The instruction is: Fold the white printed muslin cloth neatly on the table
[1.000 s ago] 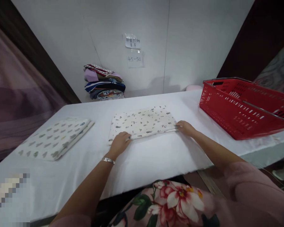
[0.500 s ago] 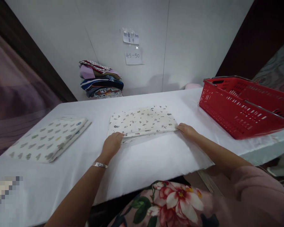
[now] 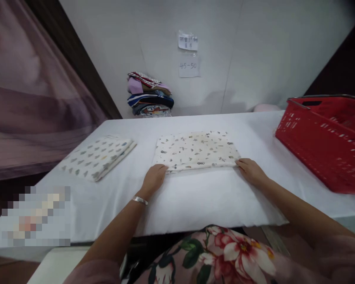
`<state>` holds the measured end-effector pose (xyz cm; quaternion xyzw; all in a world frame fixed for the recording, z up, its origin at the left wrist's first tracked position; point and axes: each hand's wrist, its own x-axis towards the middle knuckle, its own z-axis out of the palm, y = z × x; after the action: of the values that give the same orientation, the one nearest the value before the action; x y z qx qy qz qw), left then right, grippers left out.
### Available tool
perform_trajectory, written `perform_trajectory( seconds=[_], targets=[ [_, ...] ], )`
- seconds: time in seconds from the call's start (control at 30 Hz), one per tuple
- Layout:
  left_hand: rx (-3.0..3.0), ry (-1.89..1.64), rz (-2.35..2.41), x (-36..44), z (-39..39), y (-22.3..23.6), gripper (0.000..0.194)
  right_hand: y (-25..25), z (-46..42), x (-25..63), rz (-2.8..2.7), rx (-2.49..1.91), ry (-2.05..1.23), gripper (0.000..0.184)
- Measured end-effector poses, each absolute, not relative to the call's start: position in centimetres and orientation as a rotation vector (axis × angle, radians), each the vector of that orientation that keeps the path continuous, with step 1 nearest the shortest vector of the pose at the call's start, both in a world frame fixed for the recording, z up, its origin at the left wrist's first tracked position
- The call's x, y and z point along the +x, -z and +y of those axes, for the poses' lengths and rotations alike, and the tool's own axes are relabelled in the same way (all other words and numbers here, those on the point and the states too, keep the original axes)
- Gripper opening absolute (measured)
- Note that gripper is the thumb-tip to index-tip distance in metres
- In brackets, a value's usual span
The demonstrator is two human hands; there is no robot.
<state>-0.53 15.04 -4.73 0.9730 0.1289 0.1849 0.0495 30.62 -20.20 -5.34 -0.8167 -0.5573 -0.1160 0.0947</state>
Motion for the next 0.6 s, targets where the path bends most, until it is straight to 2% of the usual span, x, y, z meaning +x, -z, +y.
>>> perform_trajectory(
  seconds=[0.2, 0.33, 0.6],
  targets=[
    [2.999, -0.517, 0.529, -0.7, 14.3, 4.6, 0.033, 5.7, -19.2, 30.4, -1.643, -2.423, 0.364, 0.038],
    [3.048, -0.430, 0.442, 1.2, 13.0, 3.7, 0.037, 4.9, -16.1, 28.8, -1.720, -2.330, 0.251, 0.041],
    [3.122, -0.259, 0.286, 5.7, 11.8, 2.3, 0.033, 3.7, -10.7, 27.2, -1.881, -2.207, 0.100, 0.038]
  ],
)
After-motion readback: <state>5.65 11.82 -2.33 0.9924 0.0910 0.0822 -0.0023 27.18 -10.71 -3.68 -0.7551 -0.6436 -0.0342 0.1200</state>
